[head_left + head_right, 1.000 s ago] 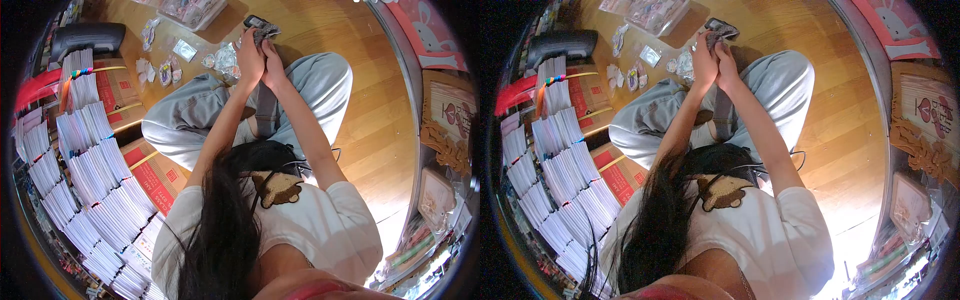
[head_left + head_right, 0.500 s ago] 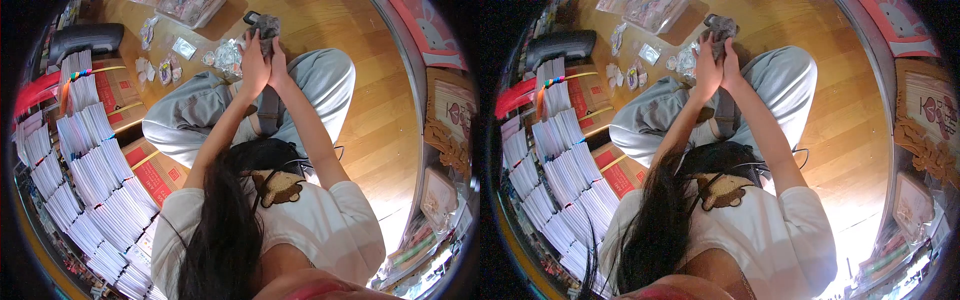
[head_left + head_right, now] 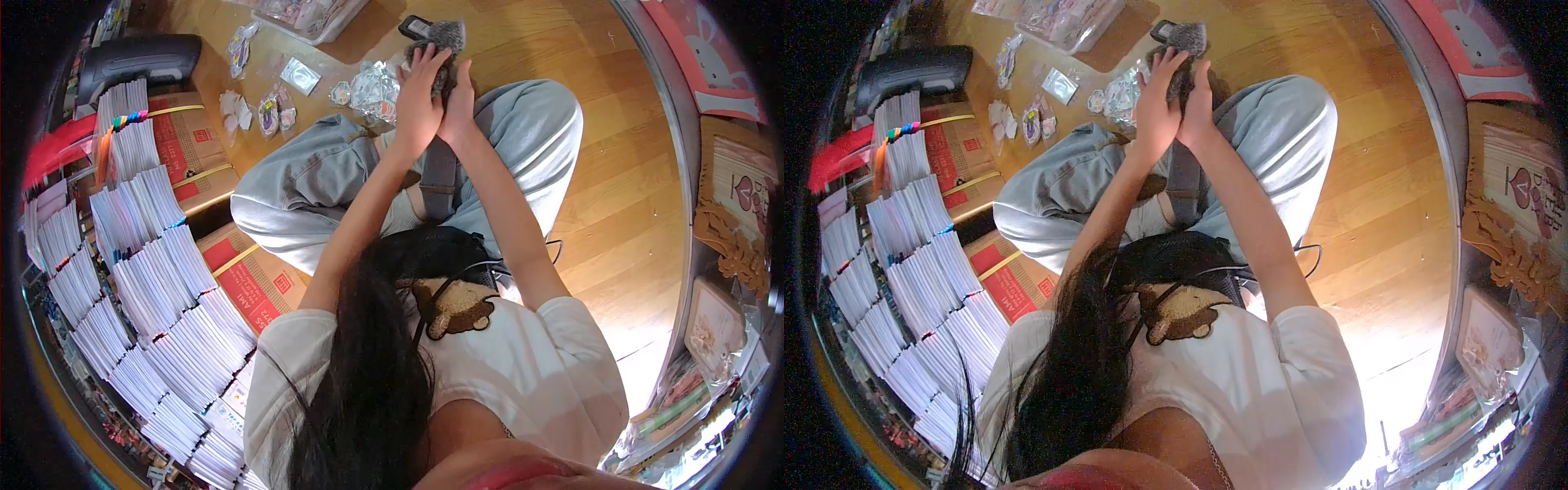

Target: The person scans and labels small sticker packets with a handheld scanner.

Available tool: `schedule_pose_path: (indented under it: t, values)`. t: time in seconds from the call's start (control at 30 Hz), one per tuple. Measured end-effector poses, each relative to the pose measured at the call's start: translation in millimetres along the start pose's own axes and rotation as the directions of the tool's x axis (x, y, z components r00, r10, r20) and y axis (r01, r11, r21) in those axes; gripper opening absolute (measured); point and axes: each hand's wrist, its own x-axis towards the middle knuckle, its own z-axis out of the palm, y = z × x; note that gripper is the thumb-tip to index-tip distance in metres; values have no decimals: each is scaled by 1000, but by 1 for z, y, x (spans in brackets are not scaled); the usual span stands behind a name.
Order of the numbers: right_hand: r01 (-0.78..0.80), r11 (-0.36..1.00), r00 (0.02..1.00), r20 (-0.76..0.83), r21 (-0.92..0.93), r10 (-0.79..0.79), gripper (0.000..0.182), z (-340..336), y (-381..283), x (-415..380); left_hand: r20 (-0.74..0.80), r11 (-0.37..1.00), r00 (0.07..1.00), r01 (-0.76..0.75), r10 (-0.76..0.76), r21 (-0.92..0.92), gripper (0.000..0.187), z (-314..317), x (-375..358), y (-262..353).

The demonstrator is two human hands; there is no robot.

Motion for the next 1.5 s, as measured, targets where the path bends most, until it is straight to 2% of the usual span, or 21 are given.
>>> schedule_pose_path:
  t: [0.1, 0.17, 0.23, 0.3, 0.33, 0.43, 0.47, 0.57, 0.6, 0.7, 0.73, 0.83, 0.97, 1.03, 1.1, 1.17, 1.33, 1.37, 1.43, 1.47, 1.5]
  values:
    - [-23, 970, 1000, -14, -243, 20, 60, -12, 7, 12, 7, 976, 996, -85, 86, 201, 64, -10, 7, -15]
    - [-87, 967, 996, -17, -238, 85, 55, -7, 9, 9, -73, 955, 991, -91, 116, 284, 58, -13, 21, -23]
    - [-42, 965, 996, 63, -260, 60, 50, -15, 14, 14, -83, 983, 993, 95, -83, 158, 48, -17, 34, -34]
    - [-26, 927, 1000, -14, -375, 22, 54, -19, 13, 10, 3, 945, 947, 320, -321, -61, 45, -19, 40, -54]
    - [-25, 921, 999, -35, -388, 13, 55, -24, 12, 12, 36, 942, 946, 323, -321, -92, 44, -16, 37, -61]
    - [-77, 950, 997, -26, -302, 72, 60, -27, 6, 17, -133, 983, 976, 162, -172, -85, 47, 2, 3, -36]
    - [-107, 961, 994, -14, -253, 107, 61, -28, 6, 17, -98, 997, 993, 63, -59, 44, 50, 2, -5, -23]
    - [-112, 970, 994, -15, -217, 112, 65, -40, 14, 21, 2, 993, 999, 34, -35, 117, 47, -6, -11, -9]
    - [-175, 944, 980, -139, -278, 141, 63, -22, 11, 13, -51, 962, 998, -12, 27, 271, 44, -6, -6, -19]
    - [-39, 879, 997, 37, -475, 64, 59, -27, 24, 16, -137, 960, 987, 114, -81, 255, 38, -8, 19, -41]
    - [-82, 870, 997, -34, -487, 75, 56, -28, 25, 16, -150, 957, 964, 243, -220, 158, 33, -9, 26, -47]
    - [-152, 833, 983, -168, -533, 72, 52, -32, 25, 16, -204, 914, 902, 334, -381, -231, 34, -9, 23, -44]
    - [-95, 960, 995, -67, -263, 81, 49, -17, 19, 5, -212, 986, 976, 87, -56, 141, 53, 8, -17, -14]
    - [-100, 985, 994, -44, -137, 95, 47, -14, 12, 1, -87, 982, 996, 33, -16, 187, 61, 3, -19, -6]
    - [-193, 980, 973, 121, -53, 199, 45, -17, 6, 0, -25, 954, 999, -26, 35, 300, 60, -5, -12, -10]
    - [-115, 955, 990, -108, -273, 88, 45, -8, 12, 4, -68, 916, 991, -78, 114, 394, 50, -10, -2, -17]
    - [-51, 840, 995, -98, -540, -2, 41, -39, 25, 20, -119, 869, 984, -60, 136, 492, 34, -22, 0, -37]
    - [-31, 794, 995, -91, -607, -31, 39, -46, 26, 21, -184, 921, 981, 11, 66, 389, 34, -25, -1, -43]
    - [70, 659, 997, 23, -749, -79, 37, -37, 26, 11, -289, 978, 953, 140, -90, 157, 33, -37, -3, -60]
    - [121, 582, 992, 83, -804, -92, 37, -32, 26, 7, -335, 968, 938, 163, -91, 193, 32, -47, -4, -73]
    - [270, 394, 962, 231, -879, -144, 37, -29, 25, 11, -388, 975, 909, 205, -155, 91, 31, -58, -9, -86]
